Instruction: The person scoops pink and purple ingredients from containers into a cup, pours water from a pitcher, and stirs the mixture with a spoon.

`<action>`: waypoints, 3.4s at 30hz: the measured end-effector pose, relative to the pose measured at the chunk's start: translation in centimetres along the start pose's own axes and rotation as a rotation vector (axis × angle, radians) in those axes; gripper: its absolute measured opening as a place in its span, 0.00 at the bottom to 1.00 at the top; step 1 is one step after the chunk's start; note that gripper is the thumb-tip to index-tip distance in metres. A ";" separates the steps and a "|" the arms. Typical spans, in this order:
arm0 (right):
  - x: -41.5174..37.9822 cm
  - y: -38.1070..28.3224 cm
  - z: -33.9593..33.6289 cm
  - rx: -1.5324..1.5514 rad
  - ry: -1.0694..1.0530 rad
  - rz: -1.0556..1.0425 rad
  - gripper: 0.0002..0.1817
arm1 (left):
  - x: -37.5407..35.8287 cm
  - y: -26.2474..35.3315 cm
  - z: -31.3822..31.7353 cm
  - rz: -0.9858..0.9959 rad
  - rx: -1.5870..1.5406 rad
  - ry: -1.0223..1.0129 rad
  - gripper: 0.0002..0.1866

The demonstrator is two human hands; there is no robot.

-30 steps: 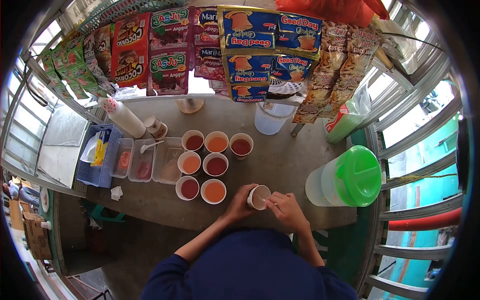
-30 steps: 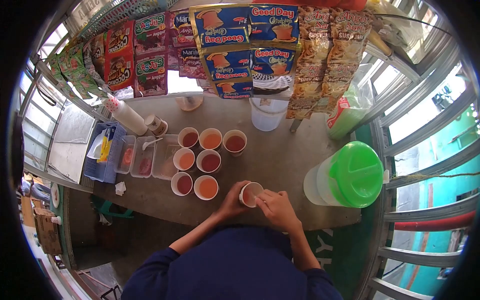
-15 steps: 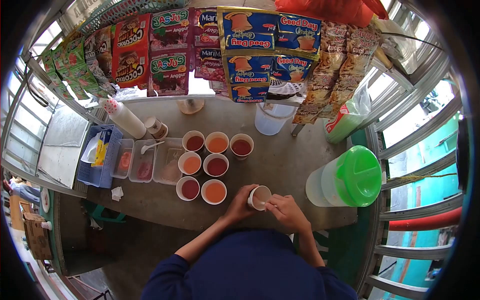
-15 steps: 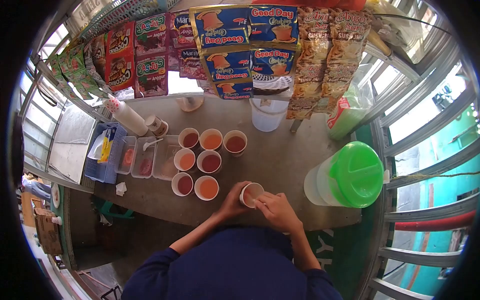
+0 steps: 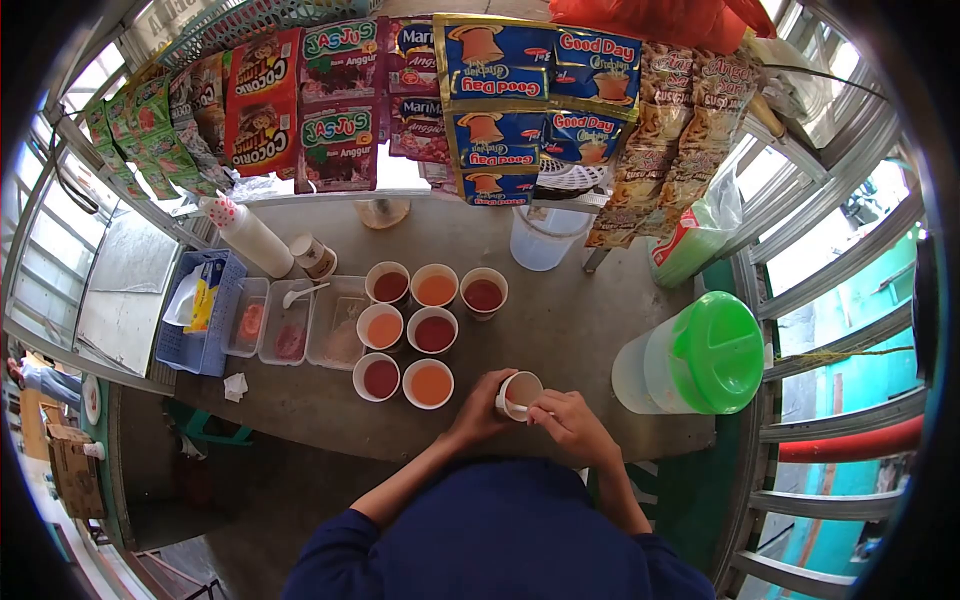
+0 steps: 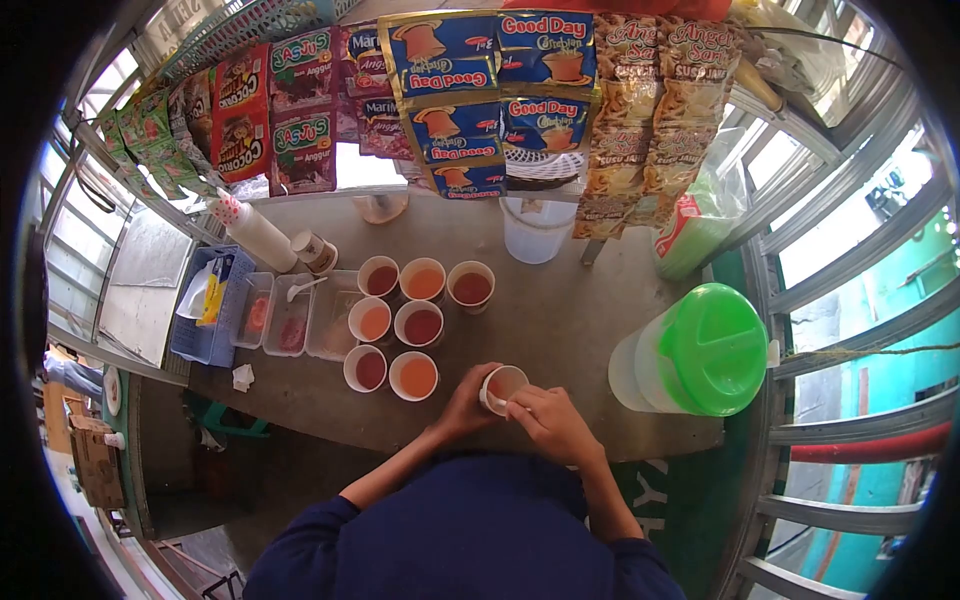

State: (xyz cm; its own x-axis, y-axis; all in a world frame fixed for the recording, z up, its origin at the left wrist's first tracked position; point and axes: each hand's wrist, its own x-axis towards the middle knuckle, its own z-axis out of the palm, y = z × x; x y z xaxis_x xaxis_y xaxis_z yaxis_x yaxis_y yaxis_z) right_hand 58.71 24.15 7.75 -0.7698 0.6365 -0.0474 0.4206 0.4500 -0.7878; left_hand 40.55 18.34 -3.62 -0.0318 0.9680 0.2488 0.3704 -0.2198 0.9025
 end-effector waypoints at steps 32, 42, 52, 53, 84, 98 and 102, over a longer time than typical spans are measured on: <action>0.2 0.4 -0.4 -0.150 0.002 0.016 0.12 | 0.2 0.3 0.0 0.006 0.012 -0.003 0.40; 0.3 -0.3 -0.4 0.058 0.014 0.006 0.13 | 0.1 -0.1 0.0 0.015 0.012 -0.002 0.40; -0.2 0.5 -0.4 0.044 -0.041 0.034 0.13 | 0.1 -0.1 0.0 -0.001 0.015 -0.007 0.39; -0.1 0.5 -0.3 0.045 -0.043 0.032 0.13 | 0.1 0.1 0.0 -0.002 0.014 -0.005 0.39; 0.2 0.4 -0.1 0.116 -0.018 0.072 0.13 | 0.1 0.2 0.0 0.005 -0.006 0.010 0.40; 0.0 0.2 -0.1 0.062 0.058 0.031 0.12 | 0.1 0.2 0.0 0.001 0.019 -0.005 0.41; 0.2 0.8 0.1 0.052 0.023 0.015 0.13 | 0.0 -0.2 0.1 -0.020 0.025 -0.021 0.41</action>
State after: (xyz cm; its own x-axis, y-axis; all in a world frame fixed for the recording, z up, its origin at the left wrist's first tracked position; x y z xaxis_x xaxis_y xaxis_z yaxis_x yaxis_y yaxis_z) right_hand 58.84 24.55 7.05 -0.7519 0.6577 -0.0461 0.4063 0.4072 -0.8180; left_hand 40.53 18.42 -3.79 -0.0197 0.9745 0.2234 0.3926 -0.1980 0.8981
